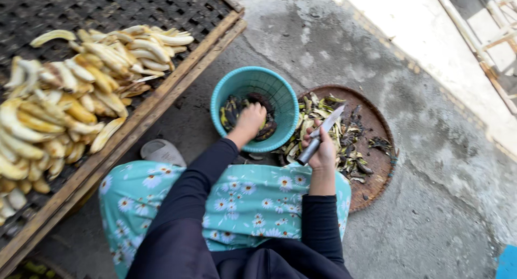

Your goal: The person sits on the ground and peels bananas one at a time with a small knife, cutting the peel and pulling it off by hand. Peeled bananas are placed into a plastic basket and discarded peels collect on a woven tray beside them.

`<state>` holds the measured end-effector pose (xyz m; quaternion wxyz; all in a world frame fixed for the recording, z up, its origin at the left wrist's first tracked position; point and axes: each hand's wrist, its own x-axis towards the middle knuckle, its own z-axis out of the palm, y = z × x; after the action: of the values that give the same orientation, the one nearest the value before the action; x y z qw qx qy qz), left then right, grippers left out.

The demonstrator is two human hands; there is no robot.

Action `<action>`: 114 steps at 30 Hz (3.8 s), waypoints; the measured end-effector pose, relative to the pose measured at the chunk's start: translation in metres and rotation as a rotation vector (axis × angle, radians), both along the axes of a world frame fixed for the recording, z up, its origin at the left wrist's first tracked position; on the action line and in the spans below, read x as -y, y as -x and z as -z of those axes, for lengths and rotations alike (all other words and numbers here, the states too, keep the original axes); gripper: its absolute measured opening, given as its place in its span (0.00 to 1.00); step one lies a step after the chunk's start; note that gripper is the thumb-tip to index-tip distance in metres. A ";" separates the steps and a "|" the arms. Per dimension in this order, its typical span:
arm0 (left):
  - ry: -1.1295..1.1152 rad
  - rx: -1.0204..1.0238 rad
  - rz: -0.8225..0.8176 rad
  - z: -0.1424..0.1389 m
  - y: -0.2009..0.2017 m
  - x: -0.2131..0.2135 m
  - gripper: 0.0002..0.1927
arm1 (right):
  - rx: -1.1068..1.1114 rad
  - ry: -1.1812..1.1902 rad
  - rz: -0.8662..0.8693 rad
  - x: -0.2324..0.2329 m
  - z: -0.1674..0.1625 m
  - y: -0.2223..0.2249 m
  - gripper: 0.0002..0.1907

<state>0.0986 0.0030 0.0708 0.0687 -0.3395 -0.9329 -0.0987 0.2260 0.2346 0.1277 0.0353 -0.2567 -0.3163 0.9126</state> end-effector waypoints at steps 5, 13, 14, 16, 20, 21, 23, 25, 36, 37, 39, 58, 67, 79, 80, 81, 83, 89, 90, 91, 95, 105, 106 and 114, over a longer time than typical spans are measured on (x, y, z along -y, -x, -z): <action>0.323 -0.181 -0.042 0.056 -0.024 -0.075 0.25 | 0.106 -0.092 0.023 -0.018 0.024 -0.001 0.18; 0.639 -0.185 -0.028 0.050 -0.003 -0.099 0.29 | 0.071 -0.090 -0.079 -0.004 0.006 0.029 0.20; 0.600 -0.184 -0.027 0.048 -0.001 -0.099 0.29 | 0.066 -0.088 -0.081 -0.003 0.005 0.030 0.20; 0.324 -0.097 -0.145 0.047 0.005 -0.100 0.31 | 0.057 -0.090 -0.086 -0.004 0.004 0.030 0.21; -0.332 0.430 -0.360 0.049 0.023 -0.096 0.54 | 0.047 -0.089 -0.076 -0.004 0.001 0.026 0.22; -0.565 0.681 -0.482 0.049 0.029 -0.095 0.45 | 0.046 -0.091 -0.072 -0.003 -0.001 0.026 0.22; -1.139 1.170 -0.746 0.046 0.033 -0.086 0.41 | 0.043 -0.129 -0.077 0.001 -0.009 0.025 0.23; -1.291 1.208 -0.647 0.043 0.031 -0.077 0.36 | 0.045 -0.194 -0.088 0.008 -0.021 0.023 0.23; -0.731 -0.033 0.056 -0.128 -0.025 -0.002 0.20 | -0.379 -0.761 -0.280 0.050 -0.089 0.008 0.29; -0.652 -0.148 0.060 -0.143 -0.035 0.008 0.18 | -0.441 -0.839 -0.288 0.055 -0.092 0.005 0.30; -0.523 -0.323 0.075 -0.164 -0.052 0.025 0.18 | -0.478 -0.931 -0.325 0.065 -0.097 -0.002 0.29; -0.463 -0.472 0.181 -0.147 -0.074 0.081 0.16 | -0.467 -1.170 -0.426 0.120 -0.120 -0.023 0.21; -1.057 0.247 0.264 -0.157 -0.090 0.063 0.15 | -0.210 -0.170 -0.513 0.102 -0.109 -0.018 0.24; -2.100 1.467 0.051 -0.138 -0.064 0.076 0.22 | 0.060 -0.772 -0.193 0.021 -0.074 -0.011 0.20; -2.115 1.517 0.011 -0.136 -0.061 0.078 0.22 | 0.174 -0.874 -0.133 0.012 -0.070 -0.011 0.18; -2.067 1.495 0.015 -0.133 -0.060 0.079 0.22 | 0.291 -0.974 -0.071 0.005 -0.067 -0.011 0.18; -1.970 1.451 0.023 -0.129 -0.057 0.079 0.21 | 0.386 -1.077 -0.004 -0.003 -0.066 -0.012 0.18; -1.855 1.417 -0.041 -0.116 -0.063 0.062 0.25 | 0.091 -0.968 -0.227 0.036 -0.089 -0.017 0.16; -1.831 1.396 -0.057 -0.115 -0.065 0.059 0.25 | -0.009 -0.932 -0.285 0.049 -0.094 -0.017 0.18; -1.806 1.375 -0.075 -0.113 -0.068 0.056 0.25 | -0.094 -0.981 -0.365 0.060 -0.098 -0.019 0.20; -1.781 1.374 -0.146 -0.108 -0.078 0.048 0.22 | -0.503 -1.076 -0.580 0.095 -0.099 -0.014 0.14; -1.671 1.719 0.062 -0.098 -0.078 0.045 0.23 | -0.394 -1.128 -0.365 0.074 -0.077 -0.010 0.07; -1.661 1.783 0.122 -0.097 -0.078 0.046 0.23 | -0.379 -1.181 -0.281 0.069 -0.076 -0.007 0.06; -1.606 1.964 0.205 -0.114 -0.090 0.047 0.23 | 0.014 -1.440 0.162 0.011 -0.095 -0.019 0.05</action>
<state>0.1882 -0.0441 0.1844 -0.4709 -0.0575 -0.2391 -0.8472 0.2447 0.2233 0.2225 0.2610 -0.1984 -0.8191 0.4707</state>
